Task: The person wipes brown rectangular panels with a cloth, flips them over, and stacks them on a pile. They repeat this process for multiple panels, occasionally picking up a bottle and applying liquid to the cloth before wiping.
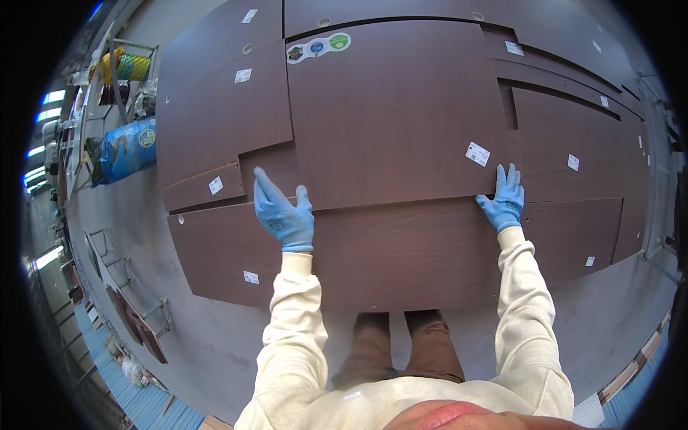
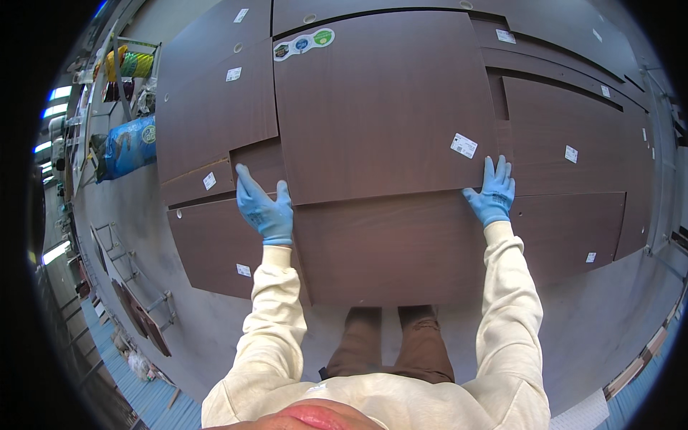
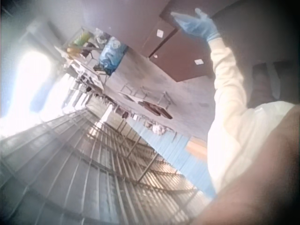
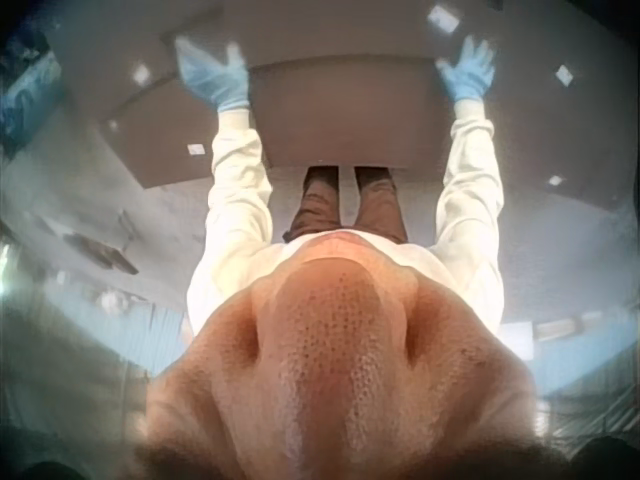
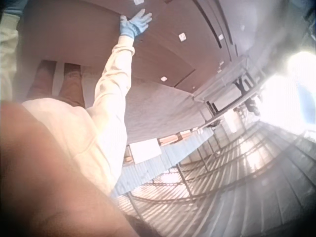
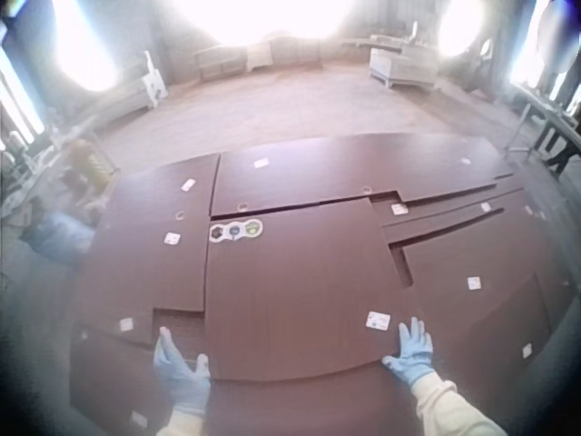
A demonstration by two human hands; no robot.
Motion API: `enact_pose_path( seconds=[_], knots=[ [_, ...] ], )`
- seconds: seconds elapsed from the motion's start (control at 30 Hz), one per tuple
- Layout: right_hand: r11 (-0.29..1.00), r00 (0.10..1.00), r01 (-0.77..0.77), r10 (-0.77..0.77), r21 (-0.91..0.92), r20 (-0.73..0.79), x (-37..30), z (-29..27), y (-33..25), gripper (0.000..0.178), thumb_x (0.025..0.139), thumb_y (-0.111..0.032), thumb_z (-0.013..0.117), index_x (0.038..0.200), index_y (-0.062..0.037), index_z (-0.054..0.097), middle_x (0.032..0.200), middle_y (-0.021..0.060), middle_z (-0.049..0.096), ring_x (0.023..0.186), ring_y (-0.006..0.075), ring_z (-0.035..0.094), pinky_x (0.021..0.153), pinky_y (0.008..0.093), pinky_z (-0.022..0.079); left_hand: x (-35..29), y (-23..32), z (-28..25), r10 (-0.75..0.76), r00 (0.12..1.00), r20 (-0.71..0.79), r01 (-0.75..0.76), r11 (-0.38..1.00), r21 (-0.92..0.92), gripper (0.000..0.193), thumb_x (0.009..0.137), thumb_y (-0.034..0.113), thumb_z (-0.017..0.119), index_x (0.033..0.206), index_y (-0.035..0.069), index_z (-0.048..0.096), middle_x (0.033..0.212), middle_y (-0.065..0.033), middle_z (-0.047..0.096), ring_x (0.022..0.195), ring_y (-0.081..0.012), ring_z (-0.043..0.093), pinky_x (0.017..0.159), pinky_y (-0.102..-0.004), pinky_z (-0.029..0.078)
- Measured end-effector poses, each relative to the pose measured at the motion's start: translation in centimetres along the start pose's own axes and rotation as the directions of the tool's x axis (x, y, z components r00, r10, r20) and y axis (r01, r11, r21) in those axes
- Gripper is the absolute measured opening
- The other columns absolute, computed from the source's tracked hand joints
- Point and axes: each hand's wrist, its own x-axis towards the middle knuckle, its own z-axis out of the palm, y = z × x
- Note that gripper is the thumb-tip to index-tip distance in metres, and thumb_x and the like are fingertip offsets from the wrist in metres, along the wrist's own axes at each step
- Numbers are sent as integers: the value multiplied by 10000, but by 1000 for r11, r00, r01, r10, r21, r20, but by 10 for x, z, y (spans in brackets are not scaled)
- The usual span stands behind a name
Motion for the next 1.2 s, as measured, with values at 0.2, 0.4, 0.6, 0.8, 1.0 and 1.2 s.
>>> enact_pose_path(
  seconds=[0.2, 0.4, 0.6, 0.8, 1.0, 1.2],
  knots=[
    [998, 998, -19, 23, 66, -57, 8, 19, 5, 1012, 746, -458, 826, 1588, -173, 342, 1683, 200, 200, 1556, 392, 221, 1227, 555, 266, -21, -5, 30, 211, 725, 655, -323, 945, 53, 1186, 674, 457, 907, 1600, 44, 291, 1613, -258, 328, 1479, -447, 332, 1223, -517, 290],
    [987, 996, 1, 14, 159, -91, 3, 23, 10, 992, 710, -411, 860, 1544, -144, 395, 1671, 212, 229, 1523, 407, 284, 1207, 569, 300, -55, -36, 70, 281, 768, 576, -312, 949, -46, 1182, 685, 407, 888, 1631, 89, 254, 1671, -255, 229, 1488, -471, 320, 1215, -516, 303],
    [990, 994, -21, 36, 142, -99, 7, 24, 7, 973, 713, -466, 864, 1522, -154, 423, 1664, 202, 250, 1484, 427, 340, 1179, 582, 339, -60, -42, 79, 306, 805, 509, -305, 948, -88, 1182, 677, 359, 888, 1639, 106, 250, 1684, -238, 219, 1470, -461, 359, 1201, -508, 333],
    [989, 992, -53, 68, 136, -106, 11, 25, 2, 973, 723, -518, 851, 1521, -162, 425, 1670, 186, 249, 1472, 441, 352, 1172, 590, 341, -61, -41, 88, 282, 821, 497, -276, 957, -87, 1187, 702, 381, 877, 1648, 107, 215, 1693, -227, 200, 1482, -449, 351, 1203, -508, 318],
    [986, 992, -41, 60, 161, -112, 15, 32, 4, 981, 712, -523, 857, 1522, -166, 435, 1679, 174, 247, 1471, 452, 351, 1177, 595, 328, -64, -43, 93, 296, 837, 459, -276, 955, -113, 1120, 720, 377, 859, 1633, 106, 272, 1686, -220, 234, 1458, -456, 384, 1192, -506, 344],
    [984, 991, -49, 69, 171, -113, 18, 34, 3, 970, 710, -494, 867, 1522, -164, 453, 1687, 164, 248, 1491, 439, 331, 1192, 600, 305, -67, -45, 101, 280, 856, 434, -250, 960, -126, 1116, 723, 384, 857, 1633, 100, 276, 1682, -224, 242, 1468, -444, 373, 1190, -509, 338]
  ],
)
